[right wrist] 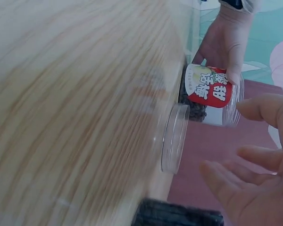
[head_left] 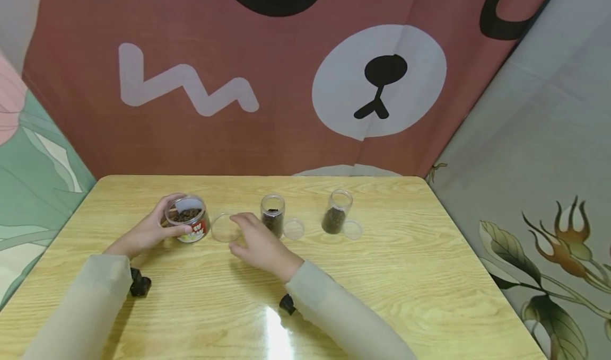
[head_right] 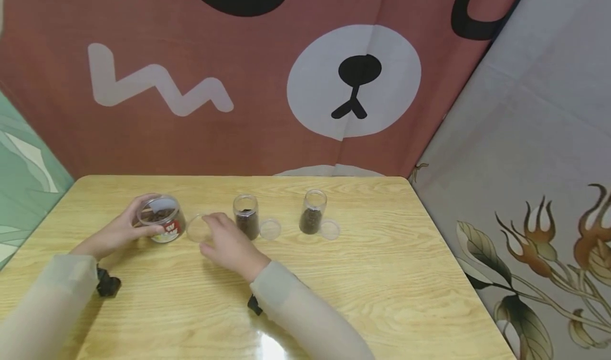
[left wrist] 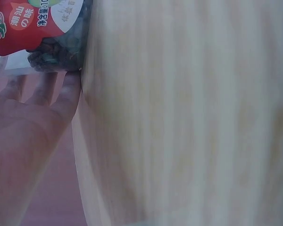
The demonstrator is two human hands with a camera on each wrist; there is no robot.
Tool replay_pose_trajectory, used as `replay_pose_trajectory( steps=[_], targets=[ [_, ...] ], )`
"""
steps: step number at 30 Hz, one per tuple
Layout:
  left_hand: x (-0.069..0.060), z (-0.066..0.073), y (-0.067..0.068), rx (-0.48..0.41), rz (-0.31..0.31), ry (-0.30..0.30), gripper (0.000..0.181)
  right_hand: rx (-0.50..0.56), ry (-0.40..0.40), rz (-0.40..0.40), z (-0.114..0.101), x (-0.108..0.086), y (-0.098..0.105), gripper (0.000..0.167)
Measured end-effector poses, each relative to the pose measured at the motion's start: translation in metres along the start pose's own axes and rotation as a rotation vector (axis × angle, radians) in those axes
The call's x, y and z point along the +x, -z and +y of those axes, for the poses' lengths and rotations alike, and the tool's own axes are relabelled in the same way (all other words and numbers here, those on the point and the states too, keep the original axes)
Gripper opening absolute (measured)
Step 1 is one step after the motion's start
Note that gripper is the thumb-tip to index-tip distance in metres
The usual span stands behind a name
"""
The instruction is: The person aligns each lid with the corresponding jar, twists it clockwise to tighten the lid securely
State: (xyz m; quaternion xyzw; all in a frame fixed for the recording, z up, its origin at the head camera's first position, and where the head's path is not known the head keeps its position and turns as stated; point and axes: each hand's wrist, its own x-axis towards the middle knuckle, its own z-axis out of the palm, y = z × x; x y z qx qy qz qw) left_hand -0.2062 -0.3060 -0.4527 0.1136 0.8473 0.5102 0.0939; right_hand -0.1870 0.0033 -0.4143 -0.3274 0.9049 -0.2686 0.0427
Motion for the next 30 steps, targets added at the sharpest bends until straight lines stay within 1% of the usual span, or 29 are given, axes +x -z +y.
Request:
replay_pose_trajectory(
  steps=[3,6,15,19,24,30],
  targets=[
    [0.0,0.001,0.0,-0.008,0.002,0.003,0.093,0.036,-0.056,-0.028,-0.001,0.006,-0.002,0.064],
    [0.0,0.001,0.0,-0.02,0.0,0.008,0.094,0.049,-0.1,-0.049,-0.001,0.012,-0.005,0.066],
    [0.0,0.002,-0.002,-0.022,0.002,0.01,0.094,0.026,-0.193,-0.088,-0.001,0.025,-0.016,0.073],
    [-0.001,0.003,-0.002,-0.021,0.002,0.007,0.092,0.002,-0.22,-0.083,-0.001,0.029,-0.02,0.074],
    [-0.001,0.003,-0.002,-0.001,0.004,0.001,0.09,-0.02,-0.231,-0.064,0.002,0.033,-0.023,0.073],
    [0.0,0.001,-0.002,-0.015,0.006,0.0,0.09,-0.032,-0.267,-0.067,0.003,0.036,-0.029,0.075]
  ],
)
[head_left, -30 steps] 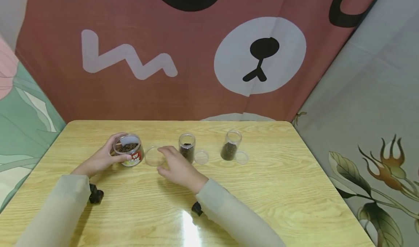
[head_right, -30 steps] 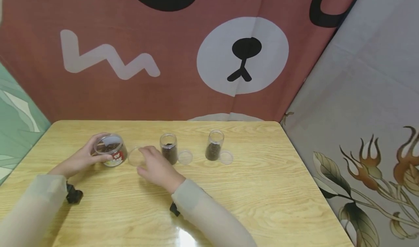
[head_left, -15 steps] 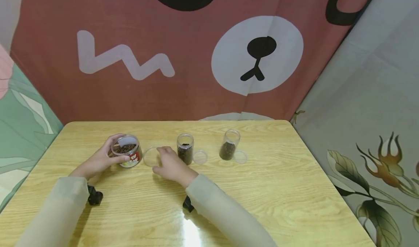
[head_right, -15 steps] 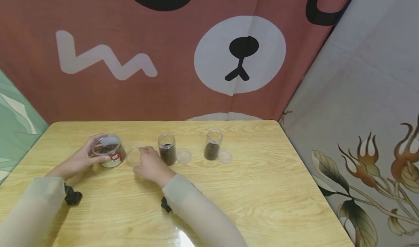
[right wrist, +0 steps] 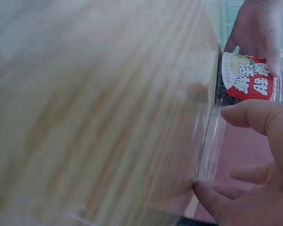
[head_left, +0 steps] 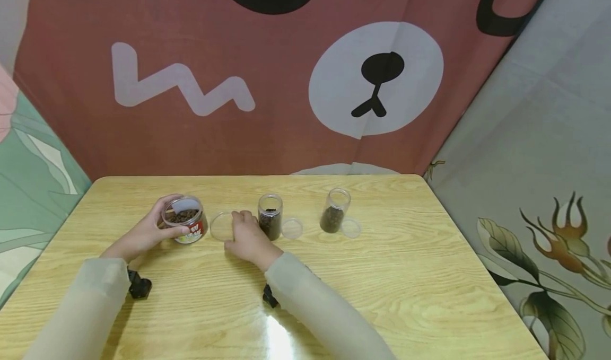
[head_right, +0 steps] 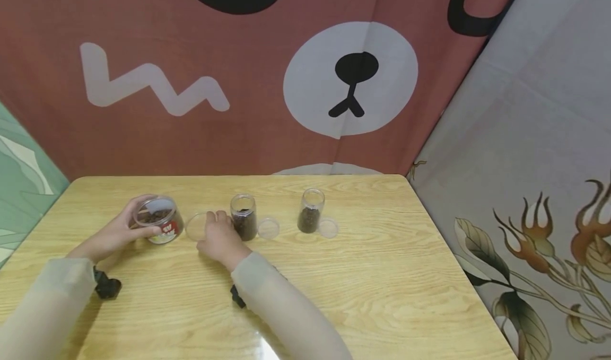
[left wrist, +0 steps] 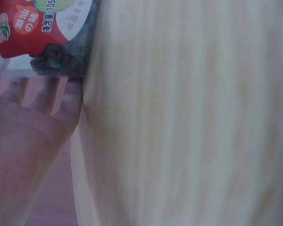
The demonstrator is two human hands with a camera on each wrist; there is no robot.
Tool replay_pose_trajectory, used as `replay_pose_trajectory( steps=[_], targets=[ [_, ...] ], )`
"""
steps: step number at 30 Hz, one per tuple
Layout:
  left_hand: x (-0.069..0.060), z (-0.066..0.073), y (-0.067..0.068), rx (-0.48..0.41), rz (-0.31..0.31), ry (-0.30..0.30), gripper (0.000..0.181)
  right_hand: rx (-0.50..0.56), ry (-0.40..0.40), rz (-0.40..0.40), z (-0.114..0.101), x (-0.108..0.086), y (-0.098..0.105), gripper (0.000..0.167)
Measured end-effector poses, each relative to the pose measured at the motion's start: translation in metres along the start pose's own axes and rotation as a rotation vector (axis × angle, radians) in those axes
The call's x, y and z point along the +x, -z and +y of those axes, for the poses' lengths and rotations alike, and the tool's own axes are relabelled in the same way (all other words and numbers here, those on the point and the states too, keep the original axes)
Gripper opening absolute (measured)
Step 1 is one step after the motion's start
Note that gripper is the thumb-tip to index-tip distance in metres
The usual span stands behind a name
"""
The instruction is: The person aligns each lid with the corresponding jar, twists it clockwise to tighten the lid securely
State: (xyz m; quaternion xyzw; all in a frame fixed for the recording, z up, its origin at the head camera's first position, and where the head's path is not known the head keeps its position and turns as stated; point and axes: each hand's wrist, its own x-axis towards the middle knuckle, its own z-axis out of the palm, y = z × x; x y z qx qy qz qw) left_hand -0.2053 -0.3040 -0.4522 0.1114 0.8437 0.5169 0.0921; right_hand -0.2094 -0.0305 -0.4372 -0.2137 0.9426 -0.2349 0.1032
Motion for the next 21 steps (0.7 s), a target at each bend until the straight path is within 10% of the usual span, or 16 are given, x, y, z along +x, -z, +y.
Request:
replay_pose_trajectory(
  steps=[21],
  targets=[
    [-0.001,-0.002,-0.003,-0.036,0.002,-0.018,0.087,-0.16,-0.131,0.069,-0.014,0.013,-0.011,0.101]
  ],
)
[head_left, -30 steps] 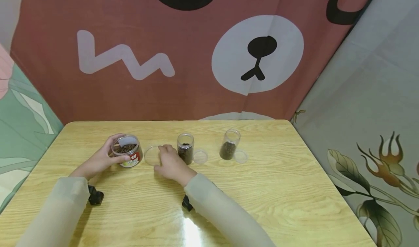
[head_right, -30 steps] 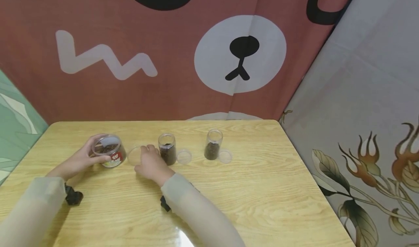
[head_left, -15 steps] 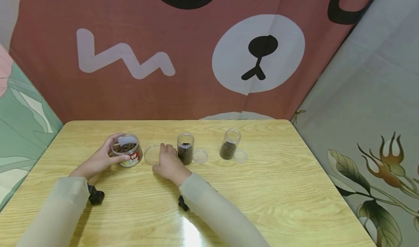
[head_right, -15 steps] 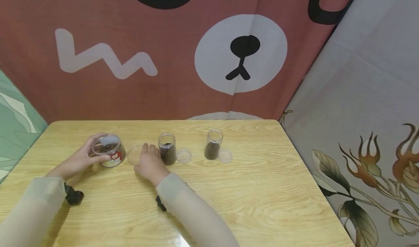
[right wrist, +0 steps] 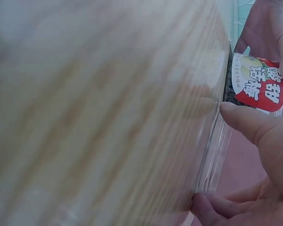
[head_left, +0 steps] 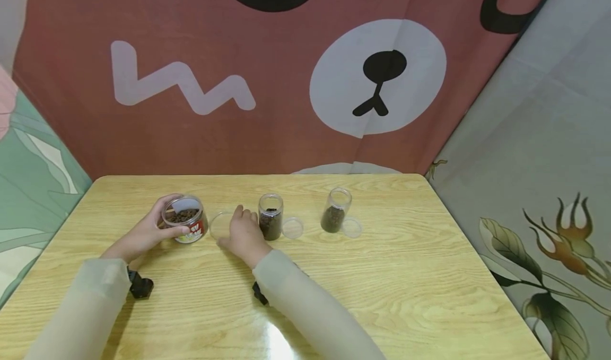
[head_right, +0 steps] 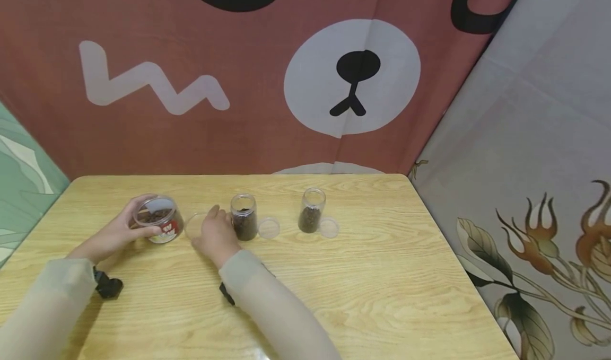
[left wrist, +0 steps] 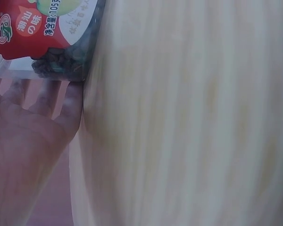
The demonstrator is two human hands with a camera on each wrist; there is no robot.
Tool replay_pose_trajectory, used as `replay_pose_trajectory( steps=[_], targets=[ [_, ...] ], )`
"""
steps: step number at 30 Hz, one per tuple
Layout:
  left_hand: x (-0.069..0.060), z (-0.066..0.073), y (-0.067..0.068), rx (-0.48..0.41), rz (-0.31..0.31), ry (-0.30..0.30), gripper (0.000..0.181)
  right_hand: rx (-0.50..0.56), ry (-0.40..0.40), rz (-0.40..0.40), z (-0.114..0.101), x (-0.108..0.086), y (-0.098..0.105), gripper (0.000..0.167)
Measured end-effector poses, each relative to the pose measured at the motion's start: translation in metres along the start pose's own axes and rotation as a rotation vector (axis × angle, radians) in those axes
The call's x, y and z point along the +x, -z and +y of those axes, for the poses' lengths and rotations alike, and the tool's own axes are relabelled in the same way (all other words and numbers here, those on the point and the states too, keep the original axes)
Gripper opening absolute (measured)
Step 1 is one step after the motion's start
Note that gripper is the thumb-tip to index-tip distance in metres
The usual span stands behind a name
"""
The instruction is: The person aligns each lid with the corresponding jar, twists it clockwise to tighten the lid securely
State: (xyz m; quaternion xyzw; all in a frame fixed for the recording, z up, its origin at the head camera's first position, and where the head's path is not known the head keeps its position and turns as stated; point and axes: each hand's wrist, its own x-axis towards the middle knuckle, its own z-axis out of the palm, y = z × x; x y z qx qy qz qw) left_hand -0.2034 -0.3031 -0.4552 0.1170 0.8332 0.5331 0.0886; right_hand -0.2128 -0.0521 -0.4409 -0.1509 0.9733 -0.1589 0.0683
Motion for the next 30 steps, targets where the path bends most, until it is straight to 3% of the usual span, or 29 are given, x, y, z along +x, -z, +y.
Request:
replay_pose_trajectory(
  steps=[6,13,30],
  targets=[
    [-0.0009,-0.0005,-0.0014,-0.013,0.0,0.0,0.087,-0.053,-0.008,0.021,-0.0036,0.0029,-0.0026,0.102],
    [-0.0005,-0.0006,-0.0002,-0.011,0.004,0.011,0.089,-0.148,0.018,0.059,-0.0029,0.0056,-0.0049,0.091],
    [0.0003,-0.0005,-0.0008,-0.004,0.013,0.016,0.088,-0.086,0.021,0.043,-0.001,0.0043,-0.0014,0.078]
  ],
)
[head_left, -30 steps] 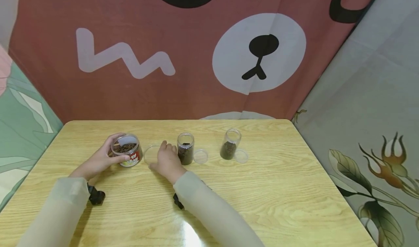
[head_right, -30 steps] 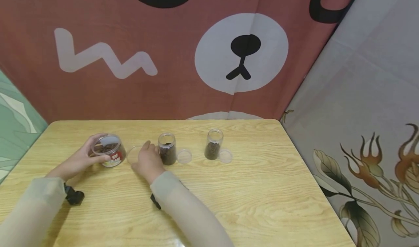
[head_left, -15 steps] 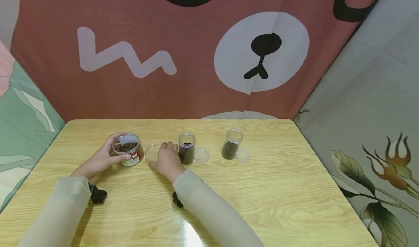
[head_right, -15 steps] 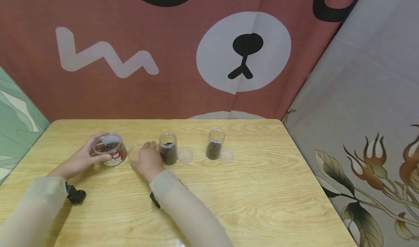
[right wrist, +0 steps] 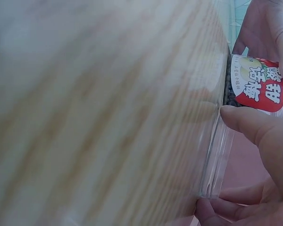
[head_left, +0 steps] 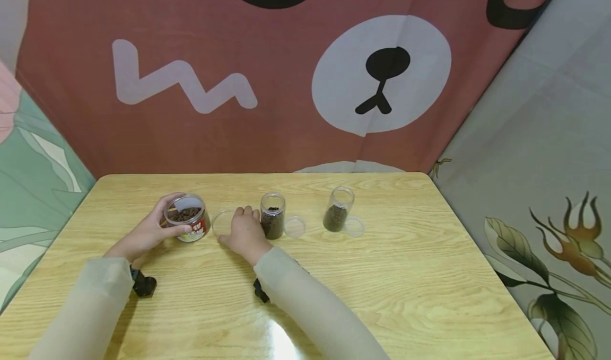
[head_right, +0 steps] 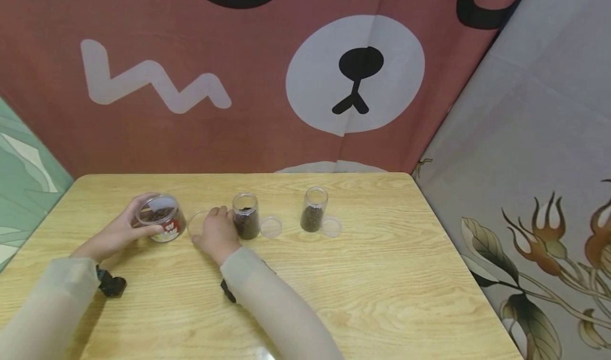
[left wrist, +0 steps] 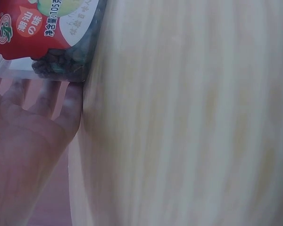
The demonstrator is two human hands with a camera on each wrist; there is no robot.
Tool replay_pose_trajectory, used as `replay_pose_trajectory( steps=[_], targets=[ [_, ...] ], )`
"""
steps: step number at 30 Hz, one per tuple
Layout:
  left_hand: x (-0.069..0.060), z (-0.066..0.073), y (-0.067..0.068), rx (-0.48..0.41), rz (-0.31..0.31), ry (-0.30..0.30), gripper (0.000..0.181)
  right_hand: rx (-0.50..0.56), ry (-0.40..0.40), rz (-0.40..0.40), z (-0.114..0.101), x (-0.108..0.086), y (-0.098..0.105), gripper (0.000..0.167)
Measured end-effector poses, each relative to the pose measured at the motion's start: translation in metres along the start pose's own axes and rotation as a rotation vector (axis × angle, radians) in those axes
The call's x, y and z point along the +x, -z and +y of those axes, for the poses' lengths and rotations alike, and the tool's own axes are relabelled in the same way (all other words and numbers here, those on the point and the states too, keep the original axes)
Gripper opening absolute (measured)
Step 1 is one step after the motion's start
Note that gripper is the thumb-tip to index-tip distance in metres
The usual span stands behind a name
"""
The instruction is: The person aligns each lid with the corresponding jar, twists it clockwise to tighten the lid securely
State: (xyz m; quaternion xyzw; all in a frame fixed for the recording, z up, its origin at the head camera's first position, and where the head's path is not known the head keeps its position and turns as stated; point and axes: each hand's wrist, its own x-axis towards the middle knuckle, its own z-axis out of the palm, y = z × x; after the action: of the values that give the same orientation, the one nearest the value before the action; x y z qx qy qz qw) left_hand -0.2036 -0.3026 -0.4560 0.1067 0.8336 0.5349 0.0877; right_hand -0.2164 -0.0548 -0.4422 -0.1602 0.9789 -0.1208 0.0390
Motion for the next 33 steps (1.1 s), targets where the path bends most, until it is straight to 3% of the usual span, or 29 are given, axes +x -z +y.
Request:
replay_pose_trajectory(
  steps=[8,19,33],
  targets=[
    [-0.0009,-0.0029,0.001,0.001,-0.006,-0.002,0.088,0.049,-0.002,0.002,0.001,0.0001,-0.0004,0.073],
    [-0.0033,-0.0039,0.0009,-0.002,-0.008,-0.015,0.087,0.143,-0.009,0.018,0.0021,-0.0016,-0.0003,0.079],
    [-0.0029,-0.001,-0.0007,-0.012,-0.049,-0.023,0.088,0.181,-0.035,0.11,0.0027,-0.0028,0.0046,0.088]
  ],
)
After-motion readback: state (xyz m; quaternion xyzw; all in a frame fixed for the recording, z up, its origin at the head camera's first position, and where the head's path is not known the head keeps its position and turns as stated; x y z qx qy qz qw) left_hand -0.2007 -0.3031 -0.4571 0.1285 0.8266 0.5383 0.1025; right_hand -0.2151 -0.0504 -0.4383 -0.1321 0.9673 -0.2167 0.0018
